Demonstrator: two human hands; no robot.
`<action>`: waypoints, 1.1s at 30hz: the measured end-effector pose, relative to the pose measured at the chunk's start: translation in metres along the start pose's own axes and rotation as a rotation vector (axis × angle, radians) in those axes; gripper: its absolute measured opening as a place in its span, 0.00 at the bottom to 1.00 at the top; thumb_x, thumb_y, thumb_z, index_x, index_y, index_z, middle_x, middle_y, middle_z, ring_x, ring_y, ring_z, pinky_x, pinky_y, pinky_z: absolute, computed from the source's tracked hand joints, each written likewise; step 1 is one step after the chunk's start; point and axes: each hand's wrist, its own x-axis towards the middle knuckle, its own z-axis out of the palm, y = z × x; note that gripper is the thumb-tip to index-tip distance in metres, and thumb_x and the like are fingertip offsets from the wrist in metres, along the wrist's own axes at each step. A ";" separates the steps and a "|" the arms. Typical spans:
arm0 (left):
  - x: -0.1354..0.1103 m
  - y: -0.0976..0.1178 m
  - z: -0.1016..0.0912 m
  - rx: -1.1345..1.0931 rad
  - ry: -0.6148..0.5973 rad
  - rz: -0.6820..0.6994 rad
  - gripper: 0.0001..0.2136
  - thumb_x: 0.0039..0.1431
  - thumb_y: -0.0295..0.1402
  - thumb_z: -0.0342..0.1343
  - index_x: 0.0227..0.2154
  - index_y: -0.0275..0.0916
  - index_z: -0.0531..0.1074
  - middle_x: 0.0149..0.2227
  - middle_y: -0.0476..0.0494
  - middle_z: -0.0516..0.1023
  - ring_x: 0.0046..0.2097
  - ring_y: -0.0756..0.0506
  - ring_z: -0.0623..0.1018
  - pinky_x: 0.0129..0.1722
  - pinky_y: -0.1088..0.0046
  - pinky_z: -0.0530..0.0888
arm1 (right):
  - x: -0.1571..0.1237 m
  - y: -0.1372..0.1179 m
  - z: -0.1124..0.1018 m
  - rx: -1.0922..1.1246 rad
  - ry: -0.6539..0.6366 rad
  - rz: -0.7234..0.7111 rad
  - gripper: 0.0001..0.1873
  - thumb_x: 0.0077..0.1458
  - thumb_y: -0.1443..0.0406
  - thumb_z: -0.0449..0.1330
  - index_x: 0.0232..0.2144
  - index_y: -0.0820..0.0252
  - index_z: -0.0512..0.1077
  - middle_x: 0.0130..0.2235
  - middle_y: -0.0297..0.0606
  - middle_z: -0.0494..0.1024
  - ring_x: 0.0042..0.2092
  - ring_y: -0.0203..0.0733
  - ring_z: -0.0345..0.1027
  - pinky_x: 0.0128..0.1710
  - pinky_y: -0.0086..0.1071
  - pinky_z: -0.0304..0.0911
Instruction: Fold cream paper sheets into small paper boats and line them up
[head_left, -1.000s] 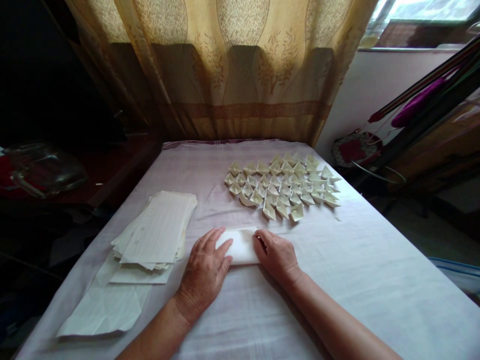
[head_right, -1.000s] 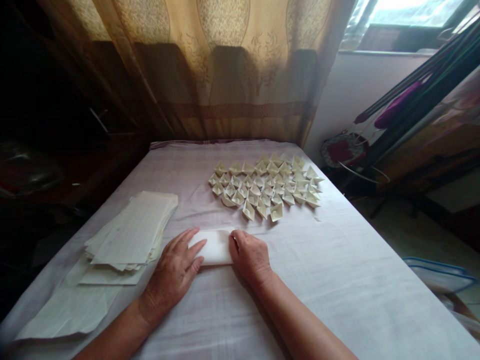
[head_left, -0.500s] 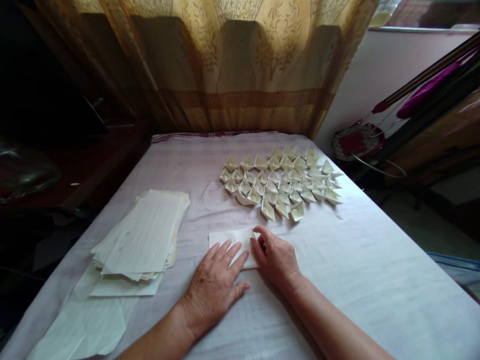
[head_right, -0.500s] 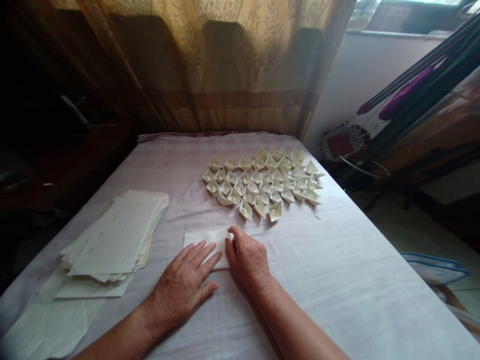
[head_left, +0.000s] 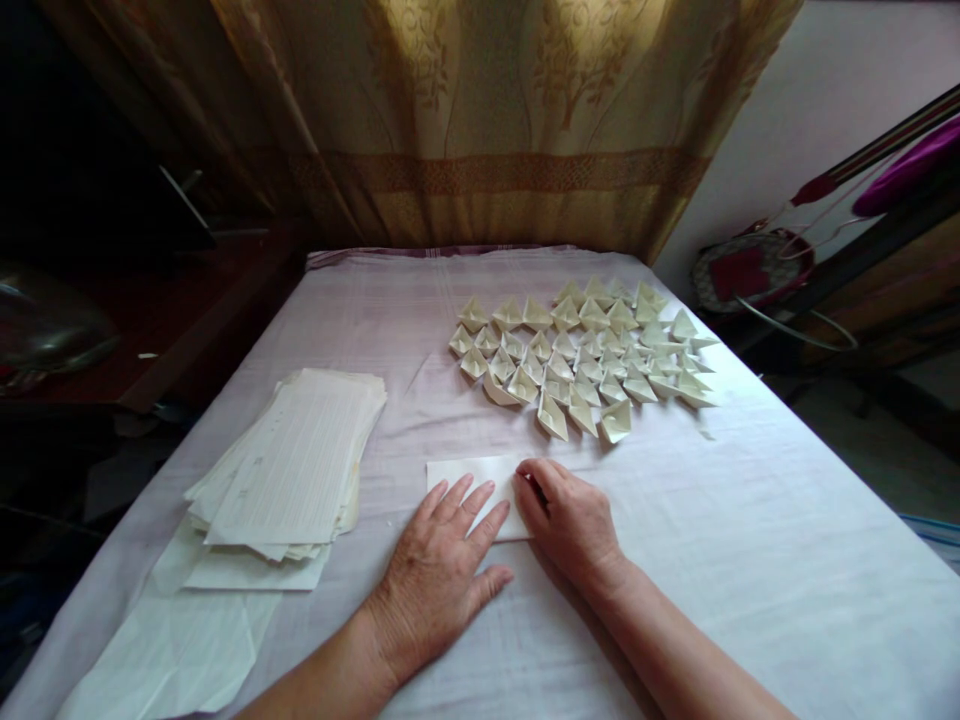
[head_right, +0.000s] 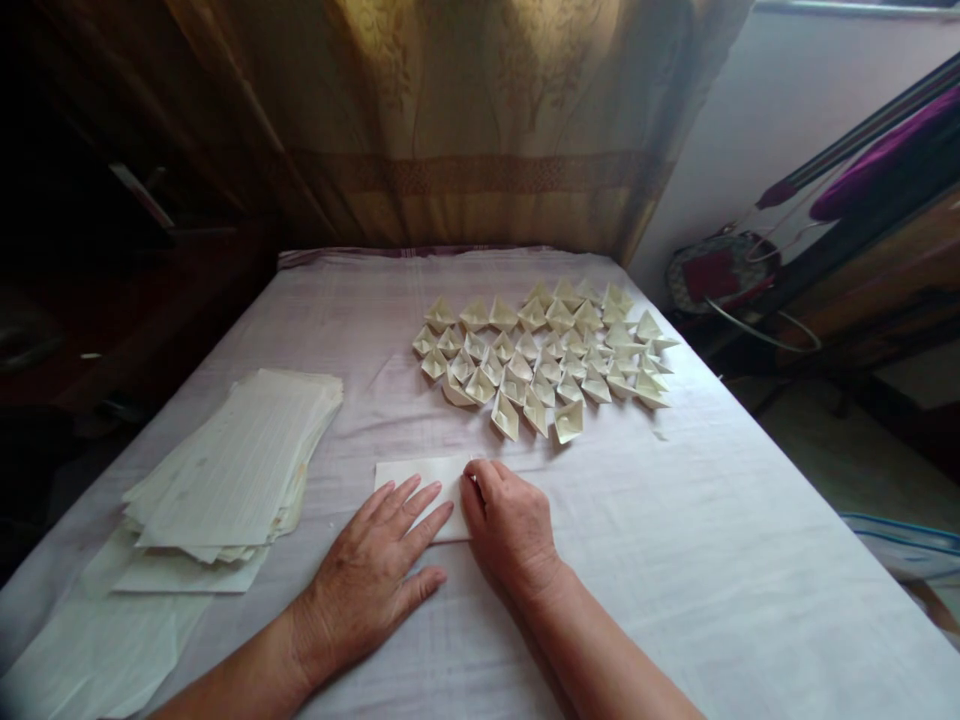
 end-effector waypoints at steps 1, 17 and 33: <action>0.000 0.000 0.000 0.001 -0.005 -0.001 0.25 0.65 0.48 0.51 0.61 0.46 0.64 0.64 0.45 0.68 0.65 0.39 0.65 0.63 0.55 0.63 | 0.000 0.000 0.000 0.001 -0.003 0.001 0.11 0.63 0.65 0.50 0.32 0.57 0.71 0.32 0.36 0.79 0.30 0.38 0.71 0.30 0.28 0.53; 0.000 0.000 0.001 0.002 0.000 -0.003 0.24 0.65 0.47 0.51 0.61 0.46 0.64 0.63 0.45 0.68 0.65 0.39 0.65 0.63 0.55 0.62 | 0.001 -0.003 -0.001 -0.017 -0.011 0.020 0.11 0.63 0.65 0.51 0.31 0.56 0.72 0.31 0.36 0.78 0.29 0.37 0.69 0.29 0.28 0.52; 0.000 0.000 0.003 0.023 0.026 0.000 0.23 0.65 0.46 0.52 0.61 0.46 0.66 0.63 0.45 0.69 0.64 0.40 0.66 0.63 0.56 0.62 | 0.001 -0.004 -0.004 -0.013 -0.042 0.011 0.12 0.63 0.65 0.52 0.31 0.56 0.74 0.30 0.35 0.76 0.28 0.35 0.67 0.28 0.28 0.50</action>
